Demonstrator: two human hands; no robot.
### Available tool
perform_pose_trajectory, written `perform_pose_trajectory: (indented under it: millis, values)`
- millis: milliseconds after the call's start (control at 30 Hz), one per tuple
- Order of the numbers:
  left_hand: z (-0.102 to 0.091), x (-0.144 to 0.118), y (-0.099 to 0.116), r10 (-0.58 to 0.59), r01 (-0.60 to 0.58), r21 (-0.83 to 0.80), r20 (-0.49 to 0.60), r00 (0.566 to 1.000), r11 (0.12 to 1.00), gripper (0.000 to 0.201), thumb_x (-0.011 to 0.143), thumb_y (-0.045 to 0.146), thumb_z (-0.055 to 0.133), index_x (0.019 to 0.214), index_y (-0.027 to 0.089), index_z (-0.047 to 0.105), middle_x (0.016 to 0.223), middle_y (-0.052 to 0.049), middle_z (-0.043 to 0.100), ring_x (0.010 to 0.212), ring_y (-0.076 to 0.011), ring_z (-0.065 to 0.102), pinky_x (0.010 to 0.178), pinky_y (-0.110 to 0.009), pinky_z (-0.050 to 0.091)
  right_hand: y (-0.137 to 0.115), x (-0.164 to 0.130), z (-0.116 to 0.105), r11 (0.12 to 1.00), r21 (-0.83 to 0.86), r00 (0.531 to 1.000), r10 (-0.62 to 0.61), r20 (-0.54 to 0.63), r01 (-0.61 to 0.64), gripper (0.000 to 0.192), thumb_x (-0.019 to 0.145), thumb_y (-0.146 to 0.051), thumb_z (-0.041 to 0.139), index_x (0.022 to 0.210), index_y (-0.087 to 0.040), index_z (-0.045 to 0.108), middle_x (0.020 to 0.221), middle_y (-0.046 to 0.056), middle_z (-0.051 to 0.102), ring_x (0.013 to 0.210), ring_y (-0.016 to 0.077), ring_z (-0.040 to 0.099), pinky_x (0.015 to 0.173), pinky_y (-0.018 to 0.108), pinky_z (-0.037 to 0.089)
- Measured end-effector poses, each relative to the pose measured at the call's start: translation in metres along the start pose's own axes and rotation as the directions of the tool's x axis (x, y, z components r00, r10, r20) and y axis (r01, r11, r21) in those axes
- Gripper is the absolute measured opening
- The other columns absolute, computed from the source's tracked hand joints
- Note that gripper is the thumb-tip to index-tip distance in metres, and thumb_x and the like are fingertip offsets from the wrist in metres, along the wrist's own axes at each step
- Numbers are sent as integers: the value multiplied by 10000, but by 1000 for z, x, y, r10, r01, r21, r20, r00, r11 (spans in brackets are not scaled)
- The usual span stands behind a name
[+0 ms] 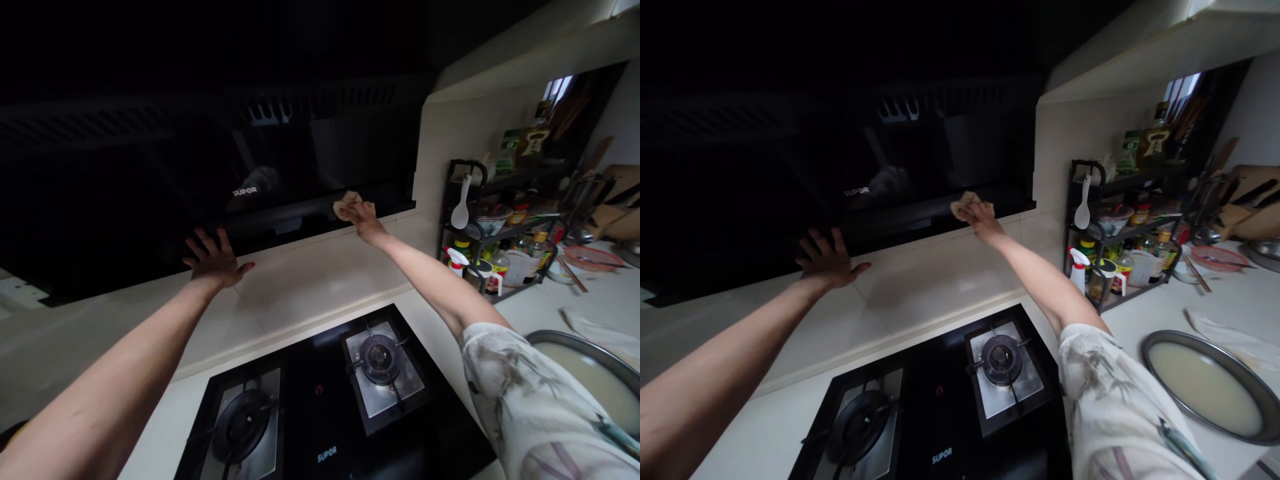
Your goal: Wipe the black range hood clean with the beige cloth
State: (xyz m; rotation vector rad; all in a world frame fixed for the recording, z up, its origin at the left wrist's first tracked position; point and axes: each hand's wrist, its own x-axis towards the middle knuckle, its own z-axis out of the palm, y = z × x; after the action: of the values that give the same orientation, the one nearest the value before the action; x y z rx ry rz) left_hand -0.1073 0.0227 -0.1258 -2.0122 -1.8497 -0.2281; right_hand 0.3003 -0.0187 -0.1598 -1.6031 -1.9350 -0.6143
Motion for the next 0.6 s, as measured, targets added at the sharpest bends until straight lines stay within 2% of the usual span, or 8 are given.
perform_pose_trajectory:
  millis: [100, 200, 300, 400, 467, 533, 567, 600]
  values:
    - [1, 1, 0, -8, 8, 10, -1, 1000, 1000, 1121, 1034, 675, 532, 1728, 24, -60, 1723, -384, -159, 1596, -619, 29, 1187, -758, 307, 58, -19, -19, 991, -28, 991, 127, -38, -128, 642, 946, -15, 420, 1494, -260, 647, 1533, 120, 526, 1394, 277, 447, 1191, 477, 382]
    - [2, 0, 1, -12, 12, 16, -14, 1000, 1000, 1105, 1041, 669, 524, 1730, 24, -50, 1725, -384, -148, 1595, -619, 36, 1186, -760, 306, 110, -43, -40, 962, -95, 964, 247, -98, -256, 590, 982, -44, 405, 1483, -228, 655, 1497, 155, 542, 1359, 283, 463, 1160, 480, 397]
    - [0, -1, 2, -19, 19, 17, -16, 1000, 1000, 1106, 1040, 659, 541, 1731, 20, -40, 1723, -384, -150, 1597, -616, 40, 1182, -761, 310, 137, -61, -50, 945, -150, 954, 277, -114, -292, 546, 1014, -85, 417, 1489, -218, 652, 1494, 172, 531, 1340, 292, 459, 1150, 497, 396]
    - [-3, -3, 3, -19, 19, 9, -20, 1000, 1000, 1114, 1037, 645, 561, 1728, 11, -41, 1722, -388, -153, 1596, -619, 32, 1182, -760, 311, 127, -62, -35, 913, -84, 903, 377, -204, -400, 553, 1010, -87, 426, 1518, -196, 615, 1519, 196, 487, 1342, 284, 466, 1149, 480, 409]
    - [-5, -4, 4, -13, 13, 0, -15, 1000, 1000, 1112, 1039, 635, 565, 1726, 3, -38, 1721, -394, -148, 1592, -627, 26, 1185, -765, 302, 102, -56, -12, 846, 27, 798, 512, -318, -533, 571, 1038, -112, 344, 1579, -133, 523, 1500, 249, 473, 1337, 279, 494, 1142, 485, 429]
    - [-7, -6, 5, -12, 12, -5, -1, 1000, 1000, 1112, 1041, 632, 566, 1725, 2, -41, 1720, -399, -145, 1591, -629, 23, 1189, -770, 291, 68, -46, 15, 784, 143, 692, 605, -395, -604, 609, 1067, -152, 183, 1622, -45, 409, 1430, 310, 497, 1320, 286, 532, 1122, 517, 455]
    - [-8, -6, 6, -14, 14, -5, 6, 1000, 1000, 1115, 1039, 630, 572, 1725, 2, -44, 1718, -401, -146, 1590, -630, 23, 1191, -771, 288, 49, -40, 29, 787, 174, 684, 604, -409, -592, 642, 1067, -165, 100, 1630, -15, 371, 1401, 331, 510, 1313, 294, 547, 1103, 529, 472]
    - [-10, -7, 6, -14, 14, -6, 13, 1000, 1000, 1121, 1036, 627, 581, 1725, 1, -43, 1717, -402, -146, 1590, -631, 22, 1190, -773, 287, 29, -34, 42, 812, 183, 707, 576, -411, -555, 666, 1069, -184, 47, 1634, -13, 355, 1386, 335, 523, 1308, 297, 560, 1081, 522, 493]
